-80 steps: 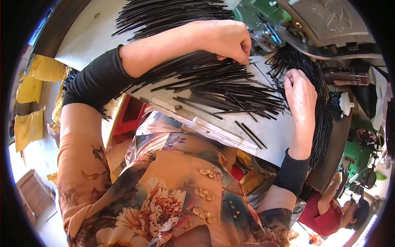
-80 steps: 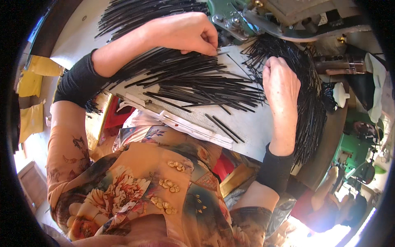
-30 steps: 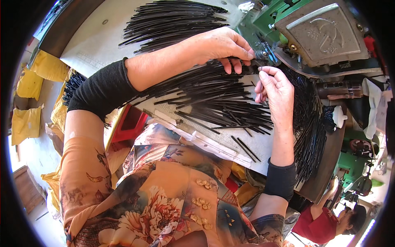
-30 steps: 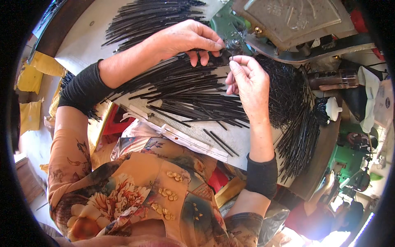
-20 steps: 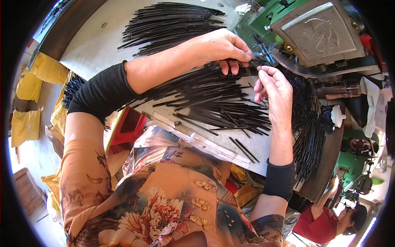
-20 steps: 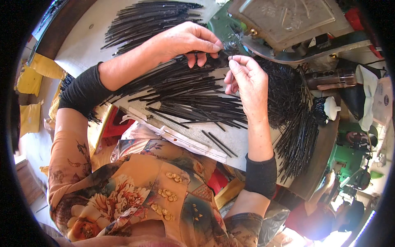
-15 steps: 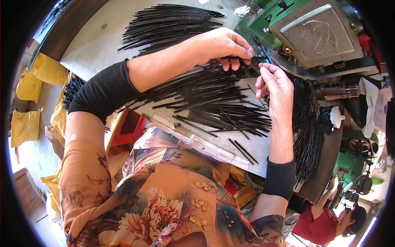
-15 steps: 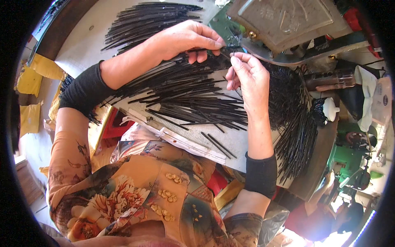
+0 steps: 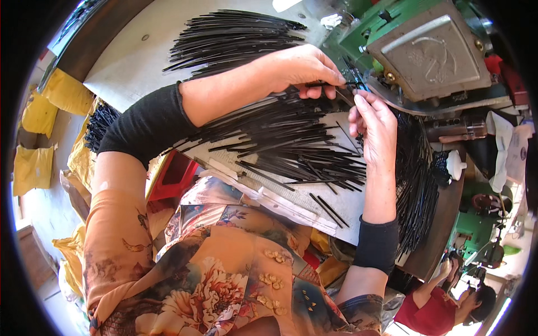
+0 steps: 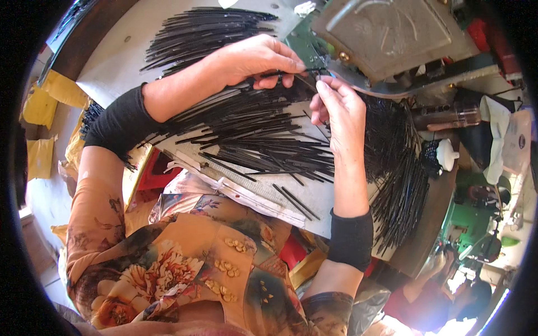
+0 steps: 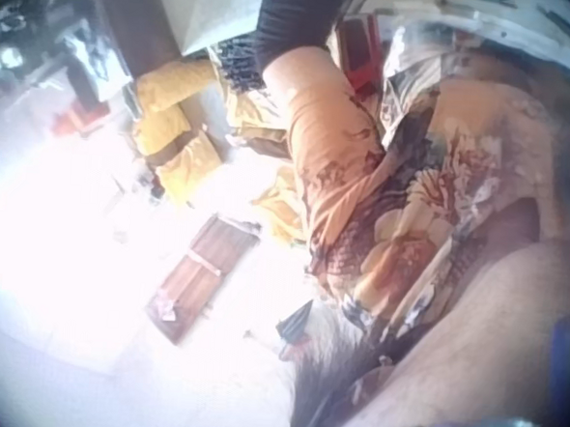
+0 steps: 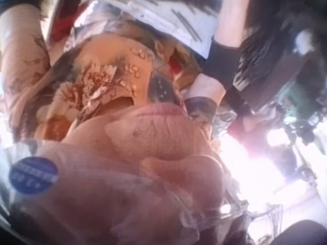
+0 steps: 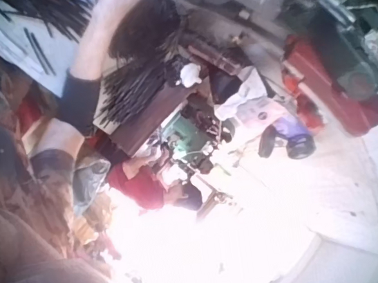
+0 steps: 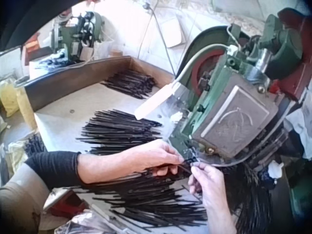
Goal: The person assembles umbrella ribs by picking up rib pieces from the table, joining the components together, pressing them using a machine, and placing the assembled ribs aside.
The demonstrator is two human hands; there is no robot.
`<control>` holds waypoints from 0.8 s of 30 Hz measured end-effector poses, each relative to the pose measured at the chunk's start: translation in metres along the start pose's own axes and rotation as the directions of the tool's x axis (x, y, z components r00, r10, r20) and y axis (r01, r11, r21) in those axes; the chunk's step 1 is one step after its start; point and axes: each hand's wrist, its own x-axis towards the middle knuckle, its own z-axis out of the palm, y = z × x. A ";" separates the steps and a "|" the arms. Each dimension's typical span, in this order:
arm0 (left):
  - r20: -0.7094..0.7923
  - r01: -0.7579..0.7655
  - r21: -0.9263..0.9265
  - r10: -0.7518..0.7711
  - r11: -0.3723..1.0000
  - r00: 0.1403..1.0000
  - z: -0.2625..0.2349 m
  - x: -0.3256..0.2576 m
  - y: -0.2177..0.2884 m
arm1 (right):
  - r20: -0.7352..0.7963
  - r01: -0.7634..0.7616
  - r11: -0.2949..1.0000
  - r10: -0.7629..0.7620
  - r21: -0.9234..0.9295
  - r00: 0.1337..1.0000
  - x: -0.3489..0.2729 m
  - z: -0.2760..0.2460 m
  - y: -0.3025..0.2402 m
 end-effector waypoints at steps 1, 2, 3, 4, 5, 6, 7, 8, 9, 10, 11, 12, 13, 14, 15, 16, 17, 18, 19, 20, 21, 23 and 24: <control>-0.005 0.000 -0.011 0.000 1.000 1.000 0.000 -0.001 0.000 | -0.015 -0.027 1.000 0.027 0.009 1.000 -0.001 0.000 -0.001; -0.013 0.002 -0.025 -0.002 1.000 1.000 0.000 -0.001 -0.002 | -0.012 -0.019 0.999 0.020 0.048 1.000 -0.001 -0.001 0.002; 0.004 -0.014 -0.062 0.014 0.998 1.000 0.000 0.001 -0.007 | -0.033 -0.018 0.997 0.020 0.076 0.999 -0.001 -0.004 0.004; 0.001 -0.022 -0.052 0.022 0.998 1.000 0.004 0.001 -0.005 | -0.057 -0.015 0.994 0.021 0.106 0.998 -0.003 -0.006 0.003; -0.026 -0.030 -0.064 0.028 0.998 0.999 0.006 -0.002 -0.005 | -0.111 -0.017 0.984 0.038 0.178 0.993 -0.004 -0.004 0.005; -0.053 -0.038 -0.076 0.034 0.996 0.998 0.008 -0.006 -0.006 | -0.118 0.023 0.959 0.011 0.281 0.993 -0.003 -0.007 0.010; -0.057 -0.039 -0.093 0.034 0.995 0.998 0.011 -0.009 -0.004 | -0.156 0.048 0.919 0.015 0.390 0.988 -0.002 -0.013 0.014; -0.054 -0.041 -0.111 0.035 0.993 0.998 0.016 -0.011 -0.002 | -0.200 0.079 0.868 0.024 0.490 0.979 0.000 -0.022 0.018; -0.020 -0.042 -0.107 0.040 0.993 0.999 0.022 -0.012 -0.002 | -0.218 0.093 0.829 0.036 0.552 0.975 -0.001 -0.029 0.021; 0.001 -0.039 -0.088 0.039 0.995 0.999 0.027 -0.016 -0.001 | -0.228 0.098 0.817 0.043 0.569 0.973 -0.001 -0.031 0.022; 0.032 -0.032 -0.091 0.035 0.995 0.999 0.032 -0.018 -0.003 | -0.197 0.089 0.822 0.029 0.563 0.980 -0.001 -0.032 0.024; 0.066 -0.025 -0.094 0.031 0.995 0.997 0.034 -0.020 -0.004 | -0.168 0.083 0.826 0.015 0.557 0.986 0.000 -0.032 0.026; 0.083 -0.010 -0.120 0.020 0.993 0.996 0.036 -0.021 -0.006 | -0.163 0.078 0.825 0.017 0.560 0.986 -0.001 -0.028 0.025; 0.079 -0.007 -0.119 0.016 0.993 0.997 0.034 -0.021 -0.007 | -0.142 0.054 0.854 0.023 0.517 0.990 -0.004 -0.020 0.022; 0.108 -0.030 -0.048 0.035 0.998 0.993 0.031 -0.022 -0.008 | -0.122 0.032 0.880 0.030 0.473 0.992 -0.005 -0.015 0.020; 0.151 -0.058 0.020 0.054 0.998 0.987 0.028 -0.021 -0.007 | -0.131 0.036 0.880 0.030 0.473 0.991 -0.006 -0.016 0.018; 0.184 -0.105 0.150 0.076 0.983 0.980 0.021 -0.022 -0.003 | -0.138 0.045 0.881 0.023 0.472 0.990 -0.005 -0.016 0.017; 0.191 -0.171 0.342 0.109 0.924 0.975 0.011 -0.019 0.000 | -0.144 0.055 0.881 0.015 0.470 0.989 -0.004 -0.016 0.017; 0.135 -0.180 0.508 0.128 0.842 0.983 0.004 -0.022 0.009 | -0.150 0.070 0.879 0.002 0.471 0.989 -0.003 -0.020 0.017; 0.118 -0.277 0.726 0.283 0.630 0.952 -0.010 -0.018 0.007 | -0.156 0.070 0.879 0.005 0.472 0.988 -0.002 -0.022 0.018; 0.052 -0.237 0.892 0.433 0.386 0.900 -0.020 -0.019 0.003 | -0.143 0.077 0.870 -0.007 0.487 0.990 -0.001 -0.025 0.019; 0.045 -0.148 0.970 0.456 0.194 0.889 -0.040 -0.022 -0.001 | -0.129 0.082 0.856 -0.018 0.510 0.991 -0.001 -0.027 0.018; 0.066 -0.121 0.989 0.469 0.087 0.881 -0.045 -0.022 -0.004 | -0.134 0.084 0.857 -0.017 0.509 0.991 -0.001 -0.027 0.017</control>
